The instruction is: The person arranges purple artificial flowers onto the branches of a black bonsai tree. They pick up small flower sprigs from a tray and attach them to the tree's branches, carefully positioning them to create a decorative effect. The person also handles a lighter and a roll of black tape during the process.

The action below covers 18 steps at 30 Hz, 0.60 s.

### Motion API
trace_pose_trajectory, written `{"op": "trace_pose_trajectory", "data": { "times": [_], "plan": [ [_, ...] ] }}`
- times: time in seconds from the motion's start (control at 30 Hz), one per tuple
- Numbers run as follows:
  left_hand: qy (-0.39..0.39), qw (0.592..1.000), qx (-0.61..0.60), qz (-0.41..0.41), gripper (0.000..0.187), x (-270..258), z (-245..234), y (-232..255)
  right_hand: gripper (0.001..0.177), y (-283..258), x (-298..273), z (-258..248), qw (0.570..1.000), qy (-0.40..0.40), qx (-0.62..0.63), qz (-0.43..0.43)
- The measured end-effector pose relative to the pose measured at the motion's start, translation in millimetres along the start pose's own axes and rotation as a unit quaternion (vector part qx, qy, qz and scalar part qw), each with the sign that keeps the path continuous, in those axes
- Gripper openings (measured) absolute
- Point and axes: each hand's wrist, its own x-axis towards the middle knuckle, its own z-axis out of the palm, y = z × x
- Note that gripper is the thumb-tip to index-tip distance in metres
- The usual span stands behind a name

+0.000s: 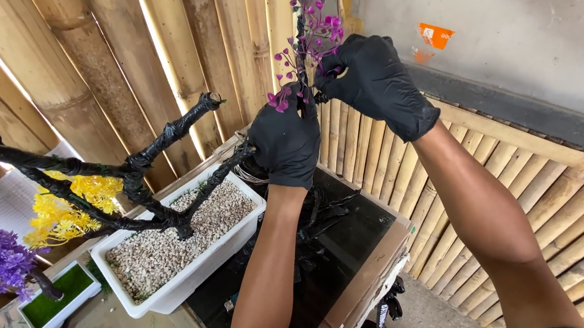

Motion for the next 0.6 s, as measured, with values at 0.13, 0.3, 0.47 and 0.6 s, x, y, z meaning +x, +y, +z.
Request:
{"op": "trace_pose_trajectory", "data": {
  "times": [0.13, 0.3, 0.47, 0.6],
  "plan": [
    [0.015, 1.000, 0.012, 0.014, 0.047, -13, 10, -8, 0.021, -10, -4, 4, 0.999, -0.029, -0.021, -0.030],
    [0.046, 0.998, 0.025, 0.038, 0.055, -17, 19, -15, 0.028, 49, 1, 26, 0.999, -0.018, -0.040, 0.006],
    [0.083, 0.994, 0.039, 0.067, 0.065, -15, 28, -25, 0.019, 39, 0, 17, 0.991, -0.090, 0.073, 0.065],
    [0.091, 0.992, 0.049, 0.075, 0.071, -27, 39, -33, 0.020, 20, 1, 14, 0.990, -0.080, 0.066, 0.098]
  ]
}}
